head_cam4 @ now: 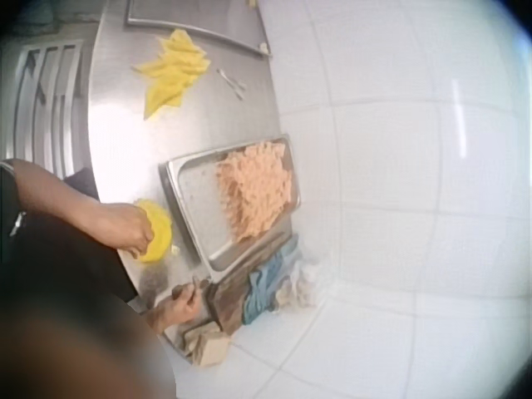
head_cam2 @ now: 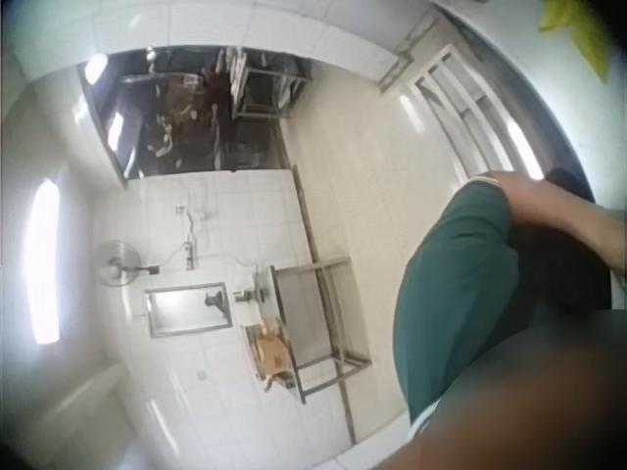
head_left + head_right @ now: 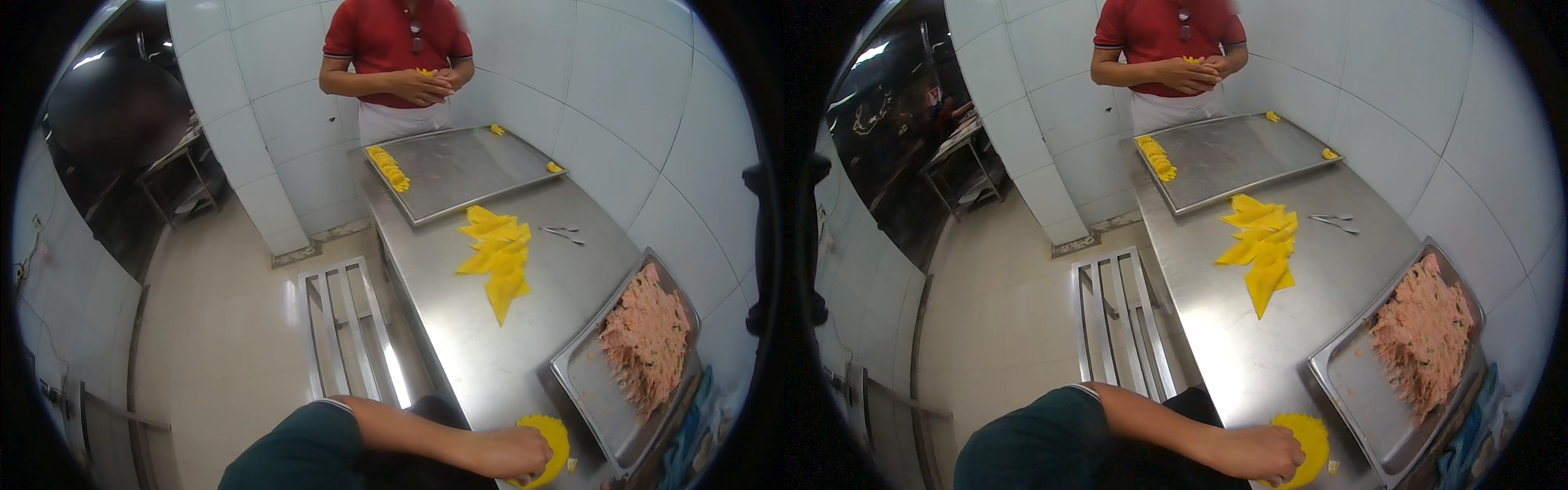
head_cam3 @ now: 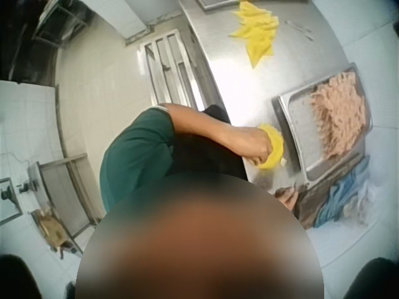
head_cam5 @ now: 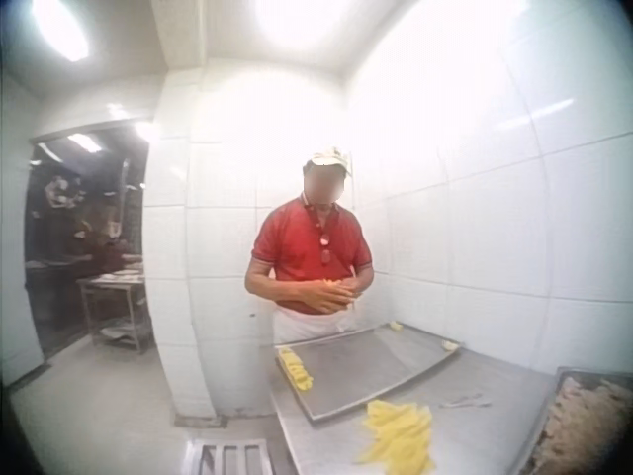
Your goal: The person scoops a pink filling from a metal tray with a spoon and places it onto yellow wrapper sheets. They fold the wrappers around the filling and set the finished wraps on a tray. A coworker performs the same task at an adjacent station.
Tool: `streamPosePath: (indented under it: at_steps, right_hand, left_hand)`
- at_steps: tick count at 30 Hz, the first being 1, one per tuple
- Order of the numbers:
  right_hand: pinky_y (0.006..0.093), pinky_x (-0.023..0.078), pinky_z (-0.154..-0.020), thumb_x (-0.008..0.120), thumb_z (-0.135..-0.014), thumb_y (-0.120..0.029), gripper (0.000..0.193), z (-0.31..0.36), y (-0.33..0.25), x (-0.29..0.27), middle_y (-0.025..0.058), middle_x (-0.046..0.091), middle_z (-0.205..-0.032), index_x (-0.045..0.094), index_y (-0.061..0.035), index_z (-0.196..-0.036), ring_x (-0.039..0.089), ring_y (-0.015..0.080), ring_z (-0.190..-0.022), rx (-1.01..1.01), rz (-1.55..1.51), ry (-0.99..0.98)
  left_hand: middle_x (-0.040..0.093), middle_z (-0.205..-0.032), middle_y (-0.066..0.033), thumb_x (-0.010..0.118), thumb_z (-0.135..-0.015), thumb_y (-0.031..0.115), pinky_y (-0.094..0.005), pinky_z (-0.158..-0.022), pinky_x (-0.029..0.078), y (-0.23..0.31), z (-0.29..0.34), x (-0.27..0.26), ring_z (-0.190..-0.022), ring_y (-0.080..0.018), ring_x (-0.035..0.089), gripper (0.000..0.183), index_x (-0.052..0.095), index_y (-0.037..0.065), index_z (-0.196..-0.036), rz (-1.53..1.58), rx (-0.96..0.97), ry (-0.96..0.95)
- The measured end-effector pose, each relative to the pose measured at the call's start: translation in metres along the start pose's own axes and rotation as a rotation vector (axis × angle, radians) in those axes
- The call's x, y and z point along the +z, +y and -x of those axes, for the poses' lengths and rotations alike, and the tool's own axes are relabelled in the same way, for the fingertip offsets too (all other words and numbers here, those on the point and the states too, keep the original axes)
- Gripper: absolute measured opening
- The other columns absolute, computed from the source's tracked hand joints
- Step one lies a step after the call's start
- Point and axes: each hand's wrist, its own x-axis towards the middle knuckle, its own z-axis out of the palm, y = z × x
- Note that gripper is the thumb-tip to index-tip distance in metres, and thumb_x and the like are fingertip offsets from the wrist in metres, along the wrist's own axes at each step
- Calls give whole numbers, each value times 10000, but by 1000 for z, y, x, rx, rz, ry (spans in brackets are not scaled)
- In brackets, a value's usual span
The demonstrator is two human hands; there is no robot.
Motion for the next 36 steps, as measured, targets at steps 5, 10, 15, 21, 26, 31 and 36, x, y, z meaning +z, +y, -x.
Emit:
streamPosePath:
  at_steps: [5, 10, 15, 21, 26, 31, 36]
  right_hand:
    - [266, 284, -502, 660, -985, -181, 307, -1, -8, 6, 3, 440, -643, 664, 94, -1121, 386, 109, -567, 9, 23, 19]
    - [263, 278, -512, 598, -1005, -103, 281, -6, -13, 7, 10, 459, -687, 658, 118, -1167, 352, 98, -566, 17, -158, 7]
    - [211, 307, -519, 603, -988, -105, 350, -17, -6, -6, -56, 495, -791, 620, 61, -1296, 391, 34, -594, -12, -82, -62]
    - [252, 443, -667, 638, -956, -45, 261, -52, -49, 6, 53, 637, -840, 675, 59, -1193, 572, 113, -740, -252, 233, -237]
    - [326, 484, -666, 643, -888, 23, 257, -79, -86, 62, 162, 630, -835, 713, 7, -1135, 610, 281, -710, -534, 519, -405]
    - [446, 506, -759, 622, -872, 7, 315, -147, -56, 132, 188, 641, -935, 703, -17, -1174, 635, 380, -858, -751, 713, -482]
    - [451, 510, -786, 619, -837, 26, 349, -193, -31, 167, 184, 648, -951, 713, -23, -1170, 638, 376, -904, -750, 797, -495]
  left_hand:
    - [630, -820, -157, 678, -757, 159, -469, -716, 491, 7, -8, -7, -870, -344, 629, 169, 645, 12, -682, -66, -5, 12]
    - [623, -1095, -191, 526, -1049, 253, -393, -944, 488, 1, -9, -24, -1074, -327, 615, 275, 561, 21, -1191, 291, -178, -40]
    - [620, -1271, -158, 504, -1061, 237, -412, -1058, 458, -25, 15, -48, -1188, -263, 609, 315, 540, 13, -1279, 1226, -688, 431]
    - [542, -1426, -198, 367, -1098, 260, -464, -1135, 412, -42, 30, -59, -1321, -328, 537, 471, 427, -47, -1450, 1840, -505, 626]
    - [525, -1437, -227, 442, -1070, 251, -502, -1138, 405, -41, 47, -54, -1339, -359, 520, 520, 382, -68, -1475, 2007, -491, 661]
    - [534, -1423, -223, 522, -1019, 171, -509, -1131, 411, -47, 58, -46, -1337, -369, 521, 534, 378, -83, -1466, 1824, -499, 573]
    - [542, -1412, -220, 524, -988, 113, -490, -1131, 414, -50, 61, -47, -1318, -355, 537, 520, 395, -91, -1449, 1939, -512, 546]
